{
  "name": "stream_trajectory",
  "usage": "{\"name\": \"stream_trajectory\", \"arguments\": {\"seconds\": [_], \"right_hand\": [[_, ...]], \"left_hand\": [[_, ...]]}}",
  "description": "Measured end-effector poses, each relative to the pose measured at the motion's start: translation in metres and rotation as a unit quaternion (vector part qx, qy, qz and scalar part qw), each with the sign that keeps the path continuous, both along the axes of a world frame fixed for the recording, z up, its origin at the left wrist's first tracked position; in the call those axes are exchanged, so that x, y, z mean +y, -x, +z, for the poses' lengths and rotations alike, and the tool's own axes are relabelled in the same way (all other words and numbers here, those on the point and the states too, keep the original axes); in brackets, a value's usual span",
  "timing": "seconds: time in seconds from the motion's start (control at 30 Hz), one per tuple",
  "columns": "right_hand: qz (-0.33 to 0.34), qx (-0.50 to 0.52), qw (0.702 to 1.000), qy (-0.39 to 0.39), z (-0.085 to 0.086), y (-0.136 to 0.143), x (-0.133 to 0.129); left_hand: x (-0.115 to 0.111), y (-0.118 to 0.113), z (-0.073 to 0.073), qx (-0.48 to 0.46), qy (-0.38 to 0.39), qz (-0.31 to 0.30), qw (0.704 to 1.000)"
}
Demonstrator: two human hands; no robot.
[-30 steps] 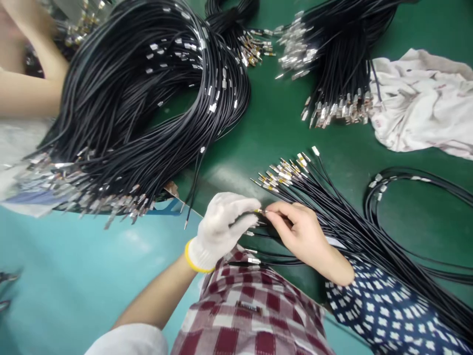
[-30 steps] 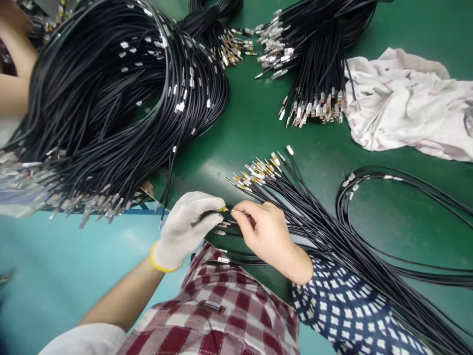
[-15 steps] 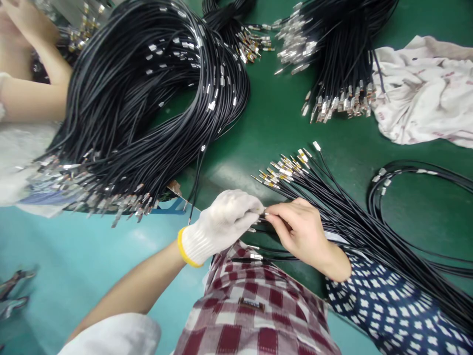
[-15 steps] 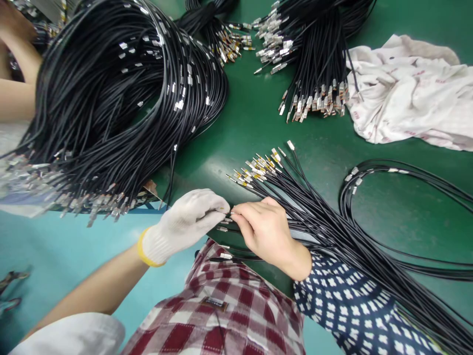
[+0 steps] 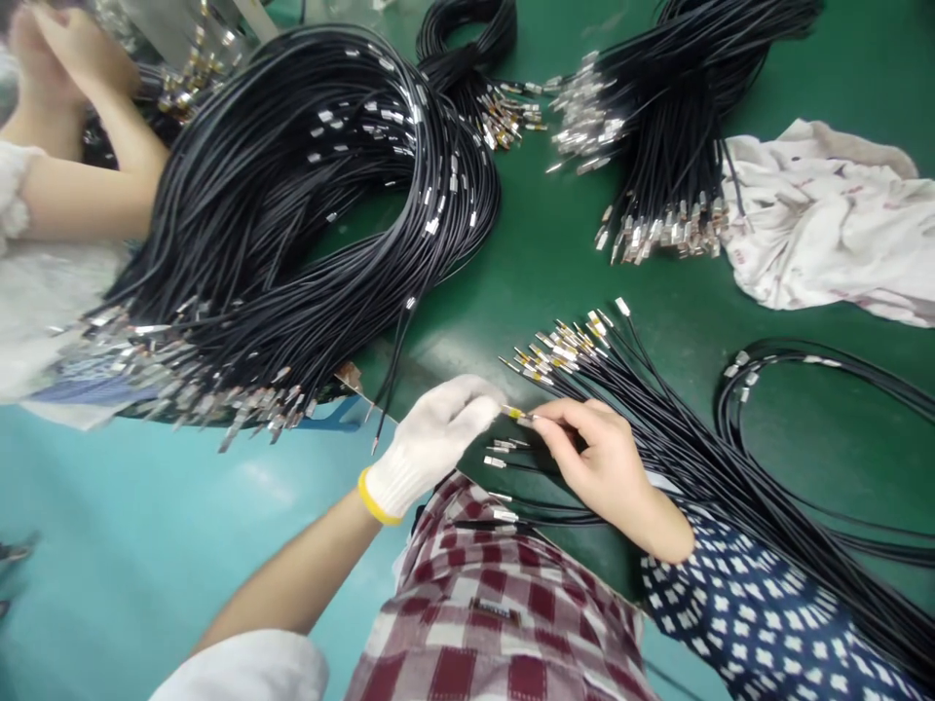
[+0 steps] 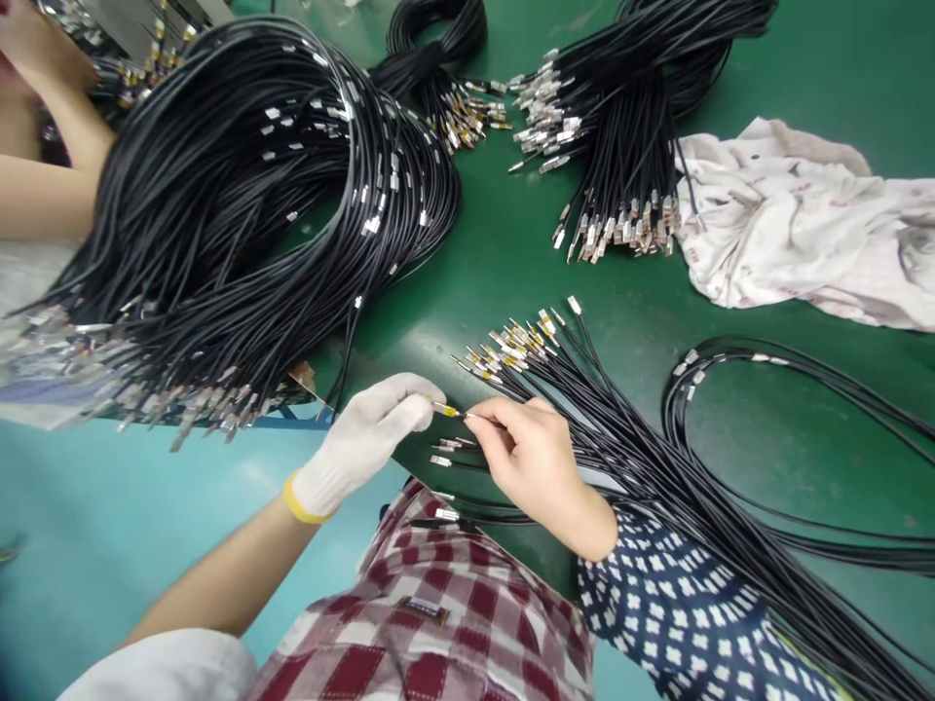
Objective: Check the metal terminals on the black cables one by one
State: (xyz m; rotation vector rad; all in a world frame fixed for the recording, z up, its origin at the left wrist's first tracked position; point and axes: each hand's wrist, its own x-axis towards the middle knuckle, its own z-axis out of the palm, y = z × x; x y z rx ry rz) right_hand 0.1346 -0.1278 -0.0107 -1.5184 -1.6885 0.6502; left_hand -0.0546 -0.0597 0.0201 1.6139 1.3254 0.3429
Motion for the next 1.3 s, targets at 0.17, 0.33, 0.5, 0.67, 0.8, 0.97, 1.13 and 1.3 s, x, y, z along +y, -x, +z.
{"name": "stream_trajectory", "arguments": {"seconds": [0.17, 0.33, 0.5, 0.67, 0.8, 0.97, 1.13, 1.3], "right_hand": [[-0.002, 0.023, 0.999, 0.049, 0.002, -0.002, 0.004], [0.013, 0.036, 0.995, 0.095, 0.008, -0.001, 0.006], [0.019, 0.043, 0.995, 0.092, 0.010, 0.005, 0.011], [0.026, 0.182, 0.966, 0.183, 0.006, 0.010, 0.011], [-0.013, 0.021, 0.999, 0.045, 0.006, 0.014, 0.009], [0.040, 0.083, 0.988, 0.122, 0.007, 0.014, 0.014], [0.041, 0.021, 0.997, 0.069, 0.003, 0.013, 0.016], [0.057, 0.075, 0.991, 0.099, 0.002, 0.009, 0.016]], "left_hand": [[-0.005, -0.010, 0.000, -0.056, -0.002, 0.003, 0.998], [-0.005, -0.012, -0.006, -0.077, -0.027, 0.004, 0.997], [-0.006, -0.011, -0.012, -0.083, -0.063, -0.005, 0.995], [-0.006, -0.014, -0.013, -0.080, -0.064, -0.006, 0.995], [-0.006, -0.014, -0.014, -0.085, -0.078, -0.014, 0.993], [-0.005, -0.011, -0.019, -0.069, -0.103, -0.056, 0.991], [-0.002, -0.009, -0.022, -0.055, -0.107, -0.089, 0.989], [0.002, -0.010, -0.019, -0.051, -0.096, -0.097, 0.989]]}}
